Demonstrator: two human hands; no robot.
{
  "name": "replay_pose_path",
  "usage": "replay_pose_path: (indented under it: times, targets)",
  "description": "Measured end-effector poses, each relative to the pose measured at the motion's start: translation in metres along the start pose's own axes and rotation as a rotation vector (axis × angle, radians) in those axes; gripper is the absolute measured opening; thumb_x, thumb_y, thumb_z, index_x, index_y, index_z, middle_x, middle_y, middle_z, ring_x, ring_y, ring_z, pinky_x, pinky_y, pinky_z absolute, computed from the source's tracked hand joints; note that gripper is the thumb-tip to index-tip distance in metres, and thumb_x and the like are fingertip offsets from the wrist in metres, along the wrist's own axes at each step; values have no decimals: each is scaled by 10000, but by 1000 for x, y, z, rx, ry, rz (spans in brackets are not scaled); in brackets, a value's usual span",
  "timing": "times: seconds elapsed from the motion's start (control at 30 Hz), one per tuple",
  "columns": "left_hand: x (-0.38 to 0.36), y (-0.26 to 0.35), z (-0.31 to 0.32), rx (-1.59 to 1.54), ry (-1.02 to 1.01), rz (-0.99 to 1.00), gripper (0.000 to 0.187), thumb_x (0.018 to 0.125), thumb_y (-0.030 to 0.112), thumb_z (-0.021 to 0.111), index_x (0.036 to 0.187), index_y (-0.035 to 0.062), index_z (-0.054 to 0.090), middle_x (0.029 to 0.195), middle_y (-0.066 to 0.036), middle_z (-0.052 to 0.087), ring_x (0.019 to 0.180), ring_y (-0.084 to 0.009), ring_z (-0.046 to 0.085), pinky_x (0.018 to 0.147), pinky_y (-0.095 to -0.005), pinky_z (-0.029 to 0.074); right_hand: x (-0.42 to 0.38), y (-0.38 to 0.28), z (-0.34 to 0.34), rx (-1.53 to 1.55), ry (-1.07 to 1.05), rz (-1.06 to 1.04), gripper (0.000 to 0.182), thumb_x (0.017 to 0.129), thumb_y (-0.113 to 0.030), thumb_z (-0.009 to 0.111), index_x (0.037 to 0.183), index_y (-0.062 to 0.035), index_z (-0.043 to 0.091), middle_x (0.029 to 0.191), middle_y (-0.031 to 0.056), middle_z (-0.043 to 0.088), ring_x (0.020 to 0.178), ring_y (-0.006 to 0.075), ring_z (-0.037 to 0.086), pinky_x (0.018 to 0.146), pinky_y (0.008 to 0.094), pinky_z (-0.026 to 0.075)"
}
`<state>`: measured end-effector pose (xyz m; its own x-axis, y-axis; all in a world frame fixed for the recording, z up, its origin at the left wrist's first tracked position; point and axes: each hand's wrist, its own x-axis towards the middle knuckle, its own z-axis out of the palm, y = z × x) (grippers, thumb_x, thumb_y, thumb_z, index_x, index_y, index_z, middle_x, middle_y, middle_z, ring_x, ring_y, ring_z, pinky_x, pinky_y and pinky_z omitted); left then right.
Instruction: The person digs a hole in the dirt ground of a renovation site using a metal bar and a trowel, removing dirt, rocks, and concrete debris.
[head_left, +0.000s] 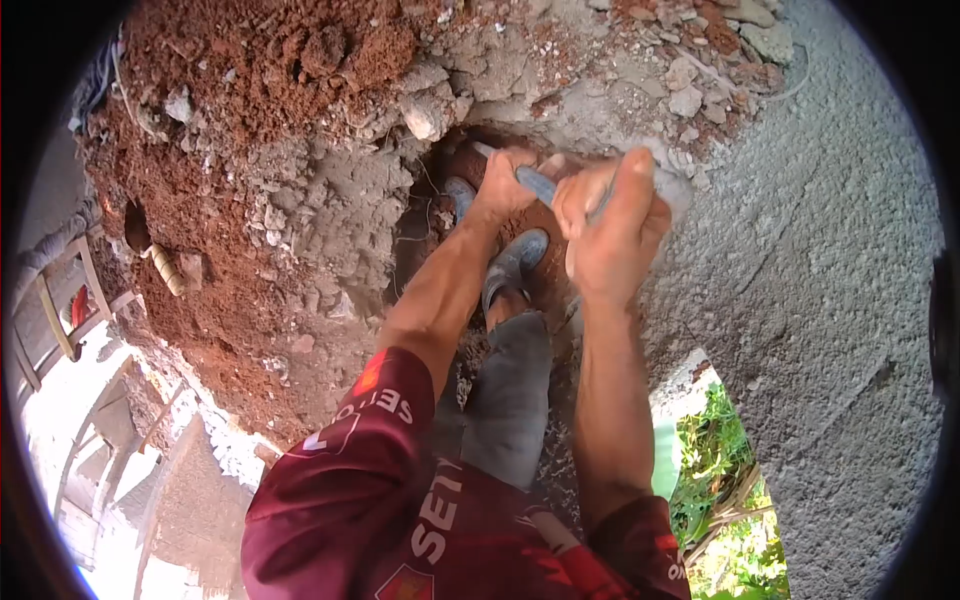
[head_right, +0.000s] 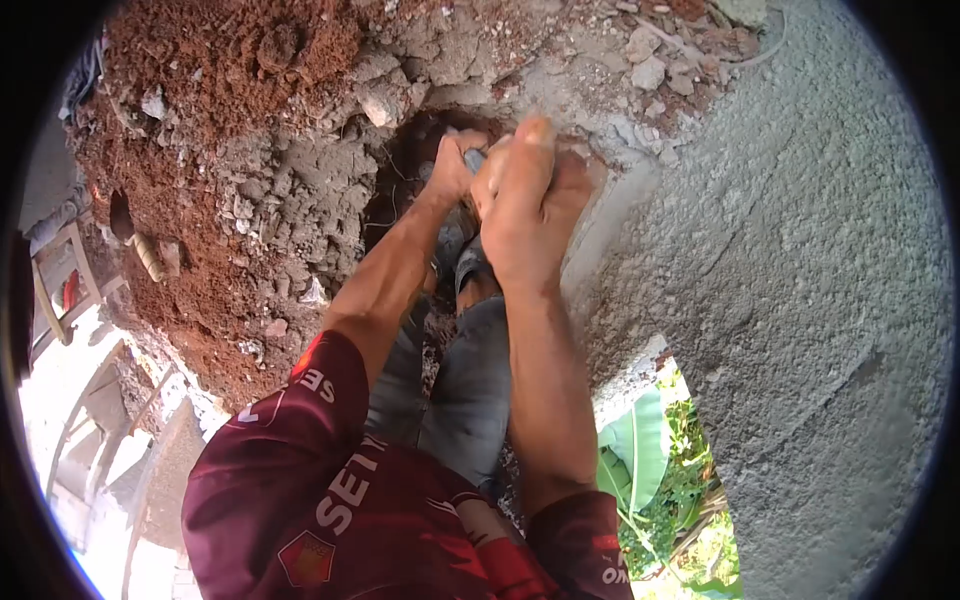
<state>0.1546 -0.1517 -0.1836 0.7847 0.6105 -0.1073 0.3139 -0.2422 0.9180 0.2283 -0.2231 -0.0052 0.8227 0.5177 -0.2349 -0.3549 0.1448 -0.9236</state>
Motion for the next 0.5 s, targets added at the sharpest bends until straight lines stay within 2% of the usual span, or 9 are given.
replay_pose_path:
  times: [0.07, 0.1, 0.2, 0.23, 0.3, 0.33, 0.37, 0.4, 0.5]
  targets:
    - [-15, -15, 10, 63, 60, 73, 479, 748, 194, 747, 476, 32, 388, 480, -122, 397, 434, -251, 367, 432, -371, 315, -30, -1, -3, 17, 7, 7, 466, 997, -301, 394, 597, -64, 412, 433, 55, 396, 370, 131, 351, 417, 288, 297]
    - [-19, -4, 7, 104, 59, 114, 485, 725, 166, 764, 475, 49, 365, 466, -113, 373, 435, -277, 371, 427, -381, 311, -36, -4, -7, -1, -31, 3, 479, 1000, -313, 384, 592, -62, 405, 433, 54, 394, 372, 135, 352, 421, 291, 301]
    - [-24, 7, 11, 40, 54, 203, 499, 729, 170, 765, 473, 58, 352, 461, -111, 371, 432, -296, 375, 425, -397, 320, -49, -20, -16, 53, -91, -29, 439, 993, -281, 391, 616, -59, 424, 444, 26, 391, 378, 125, 353, 406, 287, 279]
    - [-26, 13, 17, 83, 27, 140, 522, 746, 279, 737, 436, 42, 391, 444, -137, 416, 445, -326, 464, 476, -426, 397, -46, -32, -19, 124, -122, -95, 388, 985, -239, 407, 645, -56, 450, 456, 0, 390, 381, 111, 353, 387, 279, 252]
    - [-30, 55, 25, 60, 50, 192, 519, 745, 278, 734, 430, 54, 387, 436, -125, 418, 425, -324, 455, 467, -420, 401, -38, -69, -33, 289, -162, -72, 440, 988, -318, 414, 618, -80, 409, 443, 8, 381, 384, 130, 349, 401, 296, 254]
    - [-30, 83, 27, 35, 83, 252, 517, 744, 277, 730, 424, 65, 383, 427, -113, 419, 405, -323, 446, 457, -414, 404, -33, -97, -40, 406, -239, -54, 502, 983, -424, 385, 608, -91, 356, 456, 24, 398, 383, 141, 332, 418, 304, 266]
    - [-33, 111, 30, 15, 95, 274, 504, 739, 274, 730, 420, 81, 390, 416, -97, 418, 388, -304, 443, 449, -407, 404, -26, -133, -46, 287, -397, -57, 510, 990, -453, 316, 607, -117, 336, 483, 29, 408, 384, 124, 320, 434, 293, 279]
    - [-35, 142, 31, -6, 110, 294, 492, 733, 272, 730, 416, 97, 397, 404, -81, 416, 370, -286, 441, 441, -400, 403, -34, -166, -48, 196, -297, -103, 458, 1000, -412, 288, 636, -143, 362, 498, 12, 394, 377, 108, 299, 428, 289, 267]
    - [-45, 222, 29, -125, 131, 337, 413, 720, 252, 735, 435, 131, 462, 399, -43, 446, 352, -203, 441, 408, -364, 347, -53, -248, -70, 76, -373, -157, 459, 986, -411, 334, 613, -145, 368, 478, 1, 380, 381, 104, 291, 442, 298, 273]
